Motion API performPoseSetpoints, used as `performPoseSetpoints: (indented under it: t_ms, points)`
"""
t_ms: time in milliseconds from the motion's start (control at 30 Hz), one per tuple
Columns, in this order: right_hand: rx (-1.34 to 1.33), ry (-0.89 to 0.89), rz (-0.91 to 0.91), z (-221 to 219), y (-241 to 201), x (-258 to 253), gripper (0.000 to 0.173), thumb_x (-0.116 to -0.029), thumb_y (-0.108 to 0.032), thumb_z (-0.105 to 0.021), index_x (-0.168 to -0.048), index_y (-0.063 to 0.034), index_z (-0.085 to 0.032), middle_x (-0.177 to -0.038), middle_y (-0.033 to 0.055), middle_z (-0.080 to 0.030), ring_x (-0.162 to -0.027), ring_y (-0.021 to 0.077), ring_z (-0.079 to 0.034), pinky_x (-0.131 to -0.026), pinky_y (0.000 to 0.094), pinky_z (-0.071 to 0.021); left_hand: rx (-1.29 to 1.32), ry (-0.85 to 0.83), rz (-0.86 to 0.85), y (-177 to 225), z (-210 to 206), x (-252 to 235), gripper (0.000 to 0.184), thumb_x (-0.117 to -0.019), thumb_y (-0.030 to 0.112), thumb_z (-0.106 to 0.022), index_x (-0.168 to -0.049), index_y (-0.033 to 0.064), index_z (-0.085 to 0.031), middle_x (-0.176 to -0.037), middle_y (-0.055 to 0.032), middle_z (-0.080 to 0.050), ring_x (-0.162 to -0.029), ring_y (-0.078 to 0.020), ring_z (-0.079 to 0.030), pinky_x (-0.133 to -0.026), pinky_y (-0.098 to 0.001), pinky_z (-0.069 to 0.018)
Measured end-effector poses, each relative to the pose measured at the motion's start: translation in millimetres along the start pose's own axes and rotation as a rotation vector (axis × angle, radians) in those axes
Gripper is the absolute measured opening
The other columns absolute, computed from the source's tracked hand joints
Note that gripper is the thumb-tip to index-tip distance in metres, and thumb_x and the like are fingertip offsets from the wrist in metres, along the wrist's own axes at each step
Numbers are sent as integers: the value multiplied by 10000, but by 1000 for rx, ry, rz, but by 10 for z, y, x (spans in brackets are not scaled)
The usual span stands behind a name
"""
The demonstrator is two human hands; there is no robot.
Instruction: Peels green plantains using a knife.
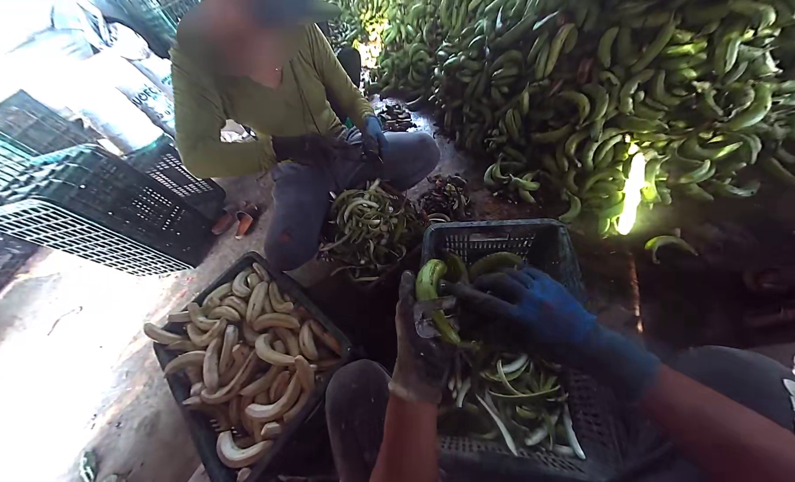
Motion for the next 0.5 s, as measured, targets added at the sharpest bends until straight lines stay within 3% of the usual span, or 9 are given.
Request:
performPoseSetpoints:
  t_ms: [100, 233, 333, 400, 500]
  points:
    - [6, 1, 32, 16, -9, 14, 486, -1041, -492, -506, -1464, -263, -569, -1190, 139, -687, -1003, 326, -685, -816, 489, -565, -26, -13, -2, 15, -5, 20, 539, -1095, 454, -234, -1022, 78, -612, -665, -64, -652, -510, -129, -654, -443, -255, -555]
    - [19, -21, 84, 43, 15, 28, 473, -1049, -493, -488, -1456, -271, -578, -1187, 120, -695, -1008, 308, -679, -825, 466, -557, -18, -6, 19, -27, 10, 12, 569, -1086, 483, -234, -969, 85, -625, -653, -56, -640, -516, -126, -653, -450, -260, -557]
    - [15, 0, -33, 51, 49, 21, 443, -1033, -447, -516, -1449, -314, -590, -1175, 109, -697, -1005, 311, -685, -802, 482, -564, -153, 16, -151, -17, -7, 7, 441, -1112, 370, -275, -1020, 99, -611, -698, -32, -643, -562, -87, -648, -500, -228, -562]
    - [-10, 41, -142, 64, 48, 24, 437, -1023, -422, -538, -1447, -333, -593, -1142, 106, -693, -992, 311, -681, -780, 487, -559, -275, -2, -302, 24, -27, 12, 341, -1105, 268, -316, -1124, 90, -607, -788, -33, -661, -658, -81, -664, -585, -231, -581]
    - [-42, 113, -309, 96, 85, 14, 452, -1029, -399, -552, -1466, -285, -578, -1083, 121, -707, -961, 325, -692, -753, 501, -574, -418, -52, -412, 33, -151, 42, 386, -1103, 311, -327, -1218, 81, -616, -855, -45, -693, -711, -94, -681, -632, -259, -599]
Point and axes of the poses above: each hand's wrist, its own x-axis away from the middle knuckle, its own z-axis out of the back of the hand, y = z × x, the point moved 5 cm from there along -x, towards the middle knuckle
